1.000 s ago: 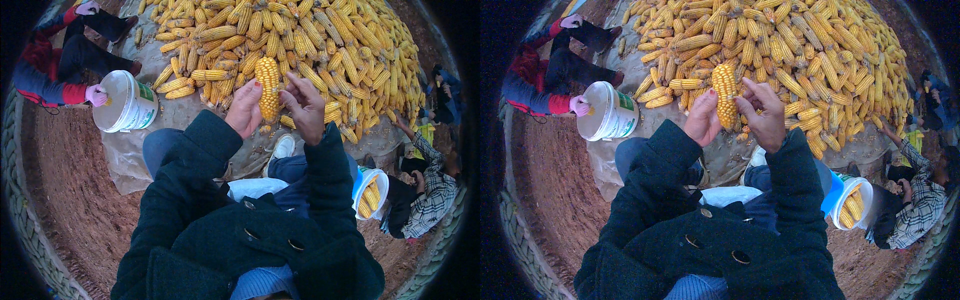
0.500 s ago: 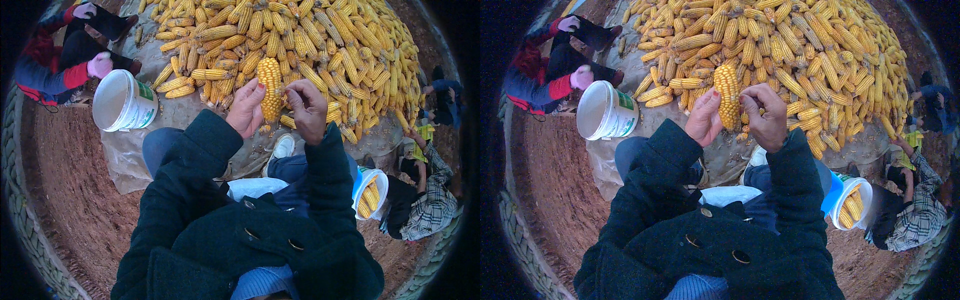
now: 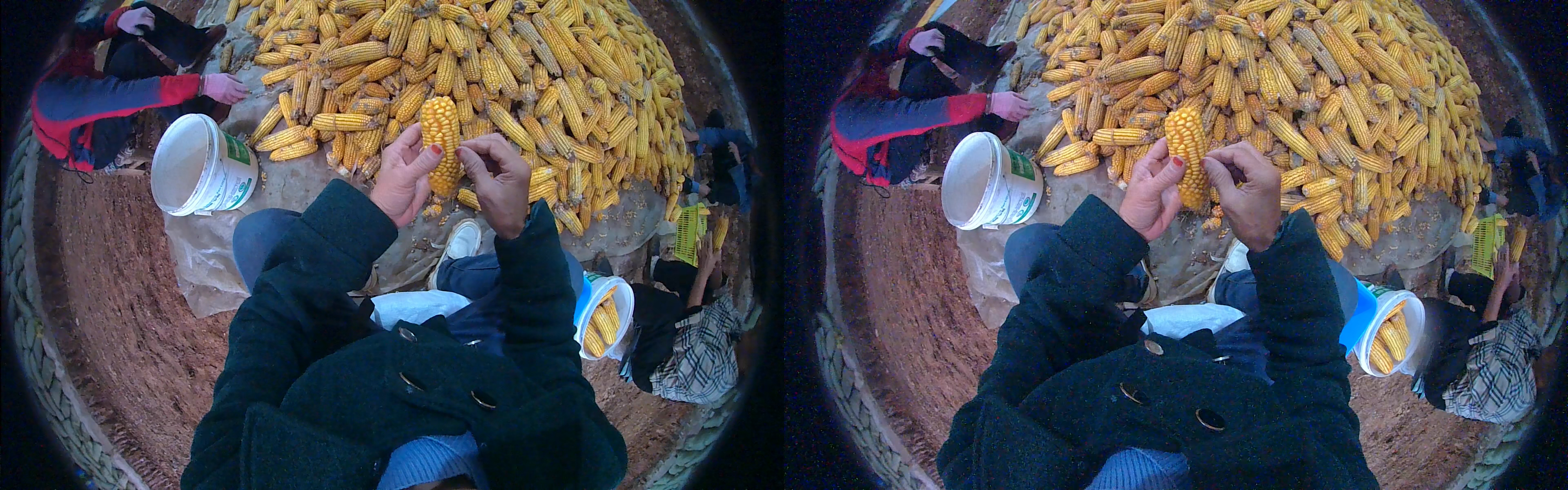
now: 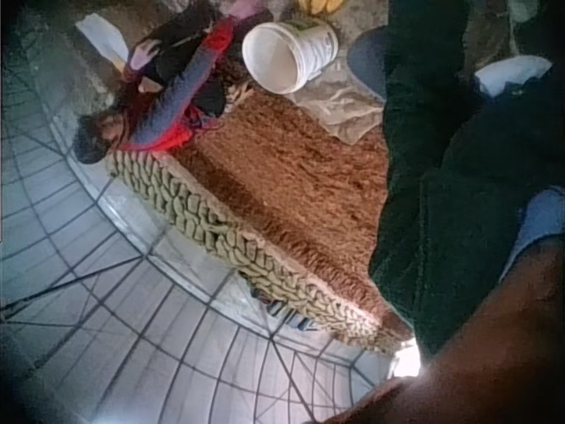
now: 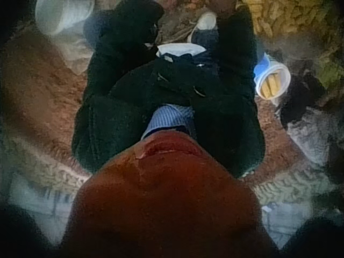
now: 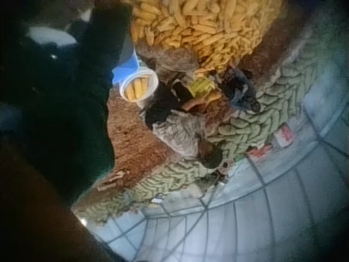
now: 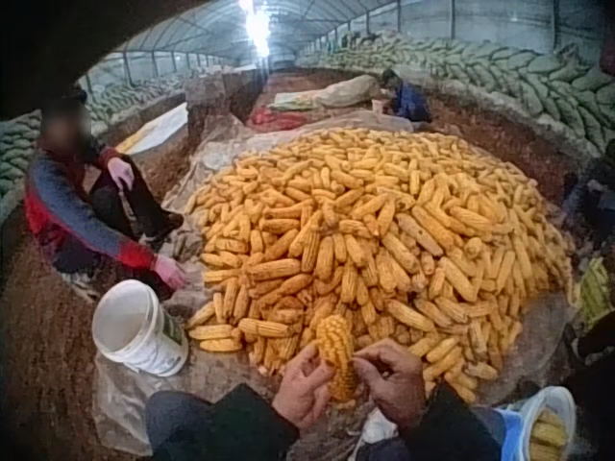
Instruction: The person sits on the ground and shucks corn cobs by hand, removing kernels from the cob and placing them into a nearby bucket. The person handles multiple corn cobs one at a time, rotating them to remove kernels.
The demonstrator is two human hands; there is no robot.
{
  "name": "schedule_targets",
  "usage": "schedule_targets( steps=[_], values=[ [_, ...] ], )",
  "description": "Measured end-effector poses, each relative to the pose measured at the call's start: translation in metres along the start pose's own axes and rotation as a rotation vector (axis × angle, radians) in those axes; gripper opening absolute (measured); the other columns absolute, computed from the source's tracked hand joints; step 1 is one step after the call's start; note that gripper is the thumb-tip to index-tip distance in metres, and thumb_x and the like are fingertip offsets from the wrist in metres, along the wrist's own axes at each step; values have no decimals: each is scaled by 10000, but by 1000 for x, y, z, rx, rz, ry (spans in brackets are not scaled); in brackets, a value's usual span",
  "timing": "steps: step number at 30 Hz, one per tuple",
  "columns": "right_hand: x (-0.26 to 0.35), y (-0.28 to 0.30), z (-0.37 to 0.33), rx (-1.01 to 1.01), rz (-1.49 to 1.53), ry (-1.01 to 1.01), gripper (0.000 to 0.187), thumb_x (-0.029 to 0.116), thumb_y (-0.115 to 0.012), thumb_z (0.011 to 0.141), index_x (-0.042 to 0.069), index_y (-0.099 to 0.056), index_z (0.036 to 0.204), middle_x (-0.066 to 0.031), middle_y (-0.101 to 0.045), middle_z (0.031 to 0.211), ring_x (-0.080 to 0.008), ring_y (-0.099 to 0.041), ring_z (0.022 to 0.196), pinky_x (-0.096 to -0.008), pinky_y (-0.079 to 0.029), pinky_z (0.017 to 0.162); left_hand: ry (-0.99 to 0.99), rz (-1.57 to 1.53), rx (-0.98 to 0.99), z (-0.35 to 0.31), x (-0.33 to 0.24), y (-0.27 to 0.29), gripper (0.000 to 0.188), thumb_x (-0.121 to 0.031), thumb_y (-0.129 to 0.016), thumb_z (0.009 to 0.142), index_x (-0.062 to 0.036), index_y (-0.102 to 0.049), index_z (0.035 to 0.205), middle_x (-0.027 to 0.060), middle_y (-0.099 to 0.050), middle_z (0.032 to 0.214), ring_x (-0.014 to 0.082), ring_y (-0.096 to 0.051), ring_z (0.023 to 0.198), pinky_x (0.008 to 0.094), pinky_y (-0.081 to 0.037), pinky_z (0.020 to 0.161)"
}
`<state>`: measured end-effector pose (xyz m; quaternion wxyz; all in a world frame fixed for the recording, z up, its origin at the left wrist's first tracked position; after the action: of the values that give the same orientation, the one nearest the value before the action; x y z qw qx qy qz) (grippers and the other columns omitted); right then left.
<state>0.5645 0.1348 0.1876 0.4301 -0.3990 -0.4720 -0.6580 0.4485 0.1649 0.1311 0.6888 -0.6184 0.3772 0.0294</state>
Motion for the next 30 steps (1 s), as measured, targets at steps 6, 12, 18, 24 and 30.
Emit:
schedule_targets(
  steps=[6,12,18,24,30],
  values=[
    [-4,-2,-1,27,-39,-59,66,50,-603,898,-8,-588,870,-7,-531,805,-53,-499,695,-194,-412,624,-60,64,1,0,-4,-1,519,-83,-680,840,24,-436,1285,95,-538,1238,174,-501,1160,312,-366,1016],
    [-1,-4,-2,22,35,-31,71,69,-568,912,11,-547,876,-19,-531,719,-70,-500,622,-234,-404,548,-21,13,6,-1,-2,-3,486,-90,-660,858,21,-441,1277,92,-540,1236,175,-508,1156,320,-380,1009],
    [-4,-4,-3,53,245,-127,69,77,-516,948,14,-543,959,-12,-567,804,-61,-529,696,-212,-434,601,-21,-36,-24,2,-5,4,407,-162,-569,929,-4,-429,1277,97,-551,1202,199,-536,1130,360,-429,983],
    [3,2,-2,15,332,-82,17,31,-550,920,20,-549,933,-35,-583,866,-66,-551,718,-208,-449,624,-2,-18,-11,2,-7,7,409,-271,-481,972,-16,-422,1286,135,-562,1190,241,-548,1125,402,-440,977],
    [8,5,-3,90,308,-18,110,-16,-637,847,27,-546,893,-37,-584,865,-76,-568,739,-218,-466,633,-52,-16,-7,6,-12,8,454,-327,-472,968,-5,-423,1284,146,-549,1226,256,-535,1146,424,-413,1008]
  ],
)
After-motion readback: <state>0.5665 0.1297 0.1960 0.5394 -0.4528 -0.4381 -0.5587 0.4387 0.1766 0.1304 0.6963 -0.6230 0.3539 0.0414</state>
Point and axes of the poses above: each hand's wrist, its own z-axis towards the middle knuckle, its own y-axis out of the back of the hand, x = y × z, the point moved 8 cm from there along z, towards the middle knuckle
